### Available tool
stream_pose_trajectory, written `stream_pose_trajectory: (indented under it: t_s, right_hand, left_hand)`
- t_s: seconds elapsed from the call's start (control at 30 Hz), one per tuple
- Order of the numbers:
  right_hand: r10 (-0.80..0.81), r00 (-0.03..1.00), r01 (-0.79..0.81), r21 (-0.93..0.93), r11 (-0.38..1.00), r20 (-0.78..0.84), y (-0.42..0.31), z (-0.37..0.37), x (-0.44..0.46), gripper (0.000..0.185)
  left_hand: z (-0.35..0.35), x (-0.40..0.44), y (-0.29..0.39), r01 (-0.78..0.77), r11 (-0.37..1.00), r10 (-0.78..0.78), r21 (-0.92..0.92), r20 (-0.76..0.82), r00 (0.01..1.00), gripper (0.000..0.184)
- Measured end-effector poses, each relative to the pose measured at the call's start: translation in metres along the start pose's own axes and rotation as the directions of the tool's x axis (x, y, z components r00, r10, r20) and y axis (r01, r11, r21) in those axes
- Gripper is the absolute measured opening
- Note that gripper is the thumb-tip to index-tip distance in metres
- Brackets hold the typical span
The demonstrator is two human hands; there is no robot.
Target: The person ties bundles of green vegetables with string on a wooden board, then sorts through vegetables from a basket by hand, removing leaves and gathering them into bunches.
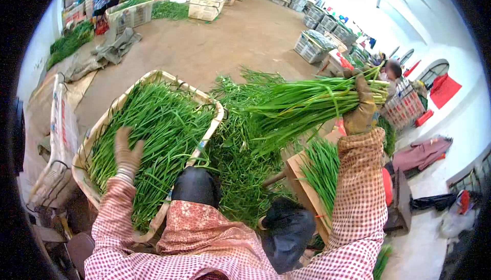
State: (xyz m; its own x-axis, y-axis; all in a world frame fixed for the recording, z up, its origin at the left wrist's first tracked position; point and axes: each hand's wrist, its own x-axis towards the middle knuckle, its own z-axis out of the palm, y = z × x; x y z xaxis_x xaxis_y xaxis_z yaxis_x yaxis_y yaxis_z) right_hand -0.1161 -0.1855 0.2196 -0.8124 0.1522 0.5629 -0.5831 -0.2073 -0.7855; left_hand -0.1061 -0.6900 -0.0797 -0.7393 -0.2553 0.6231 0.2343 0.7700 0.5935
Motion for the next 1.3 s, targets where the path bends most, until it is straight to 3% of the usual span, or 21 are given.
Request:
stream_pose_trajectory:
  t_s: [0.1, 0.17, 0.27, 0.3, 0.33, 0.37, 0.4, 0.47, 0.53, 0.6, 0.7, 0.77, 0.8, 0.83, 0.87, 0.93, 1.1, 1.17, 1.2, 1.27, 1.3]
  right_hand:
    - [-0.029, 0.999, 0.030, 0.017, 0.999, -0.027, -0.001, -0.009, -0.021, 0.025]
    - [-0.048, 0.997, 0.050, 0.033, 0.998, -0.060, 0.000, -0.027, -0.030, 0.024]
    - [-0.068, 0.988, 0.071, 0.019, 0.997, -0.140, 0.000, -0.046, -0.045, 0.025]
    - [-0.229, 0.917, 0.166, -0.212, 0.963, -0.325, 0.006, -0.041, -0.056, 0.027]
    - [-0.411, 0.792, 0.200, -0.445, 0.873, -0.451, 0.012, -0.035, -0.068, 0.029]
    - [-0.410, 0.789, 0.193, -0.448, 0.873, -0.459, 0.015, -0.031, -0.083, 0.029]
    - [-0.600, 0.765, 0.188, -0.810, 0.555, -0.234, 0.020, -0.025, -0.101, 0.028]
    - [-0.649, 0.740, 0.386, -0.679, 0.624, -0.175, 0.050, -0.002, -0.136, 0.026]
    - [-0.598, 0.789, 0.403, -0.614, 0.678, -0.143, 0.077, 0.013, -0.177, 0.031]
    - [-0.598, 0.791, 0.511, -0.396, 0.762, -0.130, 0.108, 0.029, -0.212, 0.029]
    - [-0.390, 0.920, 0.340, -0.565, 0.752, 0.034, 0.116, 0.033, -0.262, 0.046]
    - [-0.132, 0.973, 0.219, -0.570, 0.792, 0.190, 0.097, 0.030, -0.275, 0.059]
    - [-0.057, 0.955, 0.211, -0.536, 0.817, 0.289, 0.094, 0.023, -0.274, 0.060]
    - [0.072, 0.952, 0.075, -0.455, 0.887, 0.297, 0.095, 0.014, -0.276, 0.059]
    - [0.200, 0.925, -0.071, -0.371, 0.926, 0.322, 0.096, 0.007, -0.279, 0.057]
    - [0.614, 0.767, -0.642, 0.224, 0.734, 0.187, 0.090, 0.007, -0.278, 0.043]
    - [0.669, 0.703, -0.637, -0.204, 0.743, 0.241, 0.097, -0.013, -0.235, 0.020]
    - [0.720, 0.607, -0.302, -0.742, 0.599, 0.335, 0.085, -0.009, -0.210, 0.022]
    - [0.721, 0.607, -0.303, -0.743, 0.597, 0.333, 0.079, -0.005, -0.208, 0.022]
    - [0.238, 0.892, 0.178, -0.781, 0.599, 0.385, 0.069, 0.002, -0.207, 0.025]
    - [0.170, 0.949, 0.097, -0.760, 0.643, 0.264, 0.080, -0.007, -0.212, 0.027]
  left_hand:
    - [0.007, -0.003, 0.163, -0.239, 0.859, 0.346, -0.452, 0.170, 0.923, 0.047]
    - [0.008, -0.014, 0.238, -0.273, 0.723, 0.636, -0.634, 0.457, 0.622, 0.056]
    - [0.044, -0.061, 0.298, 0.533, 0.476, 0.827, -0.700, 0.563, 0.000, 0.067]
    - [0.070, -0.077, 0.314, 0.538, 0.479, 0.827, -0.694, 0.562, -0.012, 0.067]
    - [0.102, -0.095, 0.326, 0.595, 0.407, 0.789, -0.693, 0.595, 0.152, 0.072]
    - [0.101, -0.096, 0.340, 0.799, 0.231, 0.761, -0.556, 0.614, 0.207, 0.075]
    - [0.101, -0.096, 0.354, 0.930, -0.015, 0.730, -0.368, 0.631, 0.262, 0.077]
    - [0.075, -0.079, 0.372, 0.918, -0.395, 0.762, -0.025, 0.550, 0.343, 0.086]
    - [0.066, -0.073, 0.374, 0.909, -0.409, 0.712, -0.084, 0.593, 0.375, 0.094]
    - [0.073, -0.079, 0.356, 0.784, -0.598, 0.627, 0.167, 0.707, 0.328, 0.096]
    - [0.092, -0.110, 0.312, 0.656, -0.622, 0.730, 0.428, 0.620, 0.288, 0.067]
    - [0.083, -0.118, 0.302, 0.372, -0.726, 0.686, 0.579, 0.654, 0.319, 0.055]
    - [0.080, -0.117, 0.296, 0.268, -0.744, 0.668, 0.612, 0.668, 0.329, 0.050]
    - [0.073, -0.108, 0.282, 0.684, -0.652, 0.574, 0.325, 0.802, 0.166, 0.048]
    - [0.068, -0.101, 0.272, 0.946, -0.322, 0.389, 0.039, 0.916, 0.094, 0.047]
    - [0.074, -0.099, 0.263, 0.974, -0.219, 0.330, -0.050, 0.936, 0.122, 0.046]
    - [0.101, -0.096, 0.251, 0.929, 0.069, 0.306, -0.364, 0.894, 0.328, 0.043]
    - [0.096, -0.084, 0.255, 0.867, 0.213, 0.332, -0.451, 0.868, 0.369, 0.046]
    - [0.092, -0.079, 0.259, 0.868, 0.212, 0.333, -0.450, 0.868, 0.368, 0.046]
    - [0.088, -0.073, 0.264, 0.863, 0.196, 0.254, -0.465, 0.874, 0.414, 0.047]
    - [0.089, -0.071, 0.265, 0.864, 0.244, 0.214, -0.440, 0.893, 0.395, 0.048]
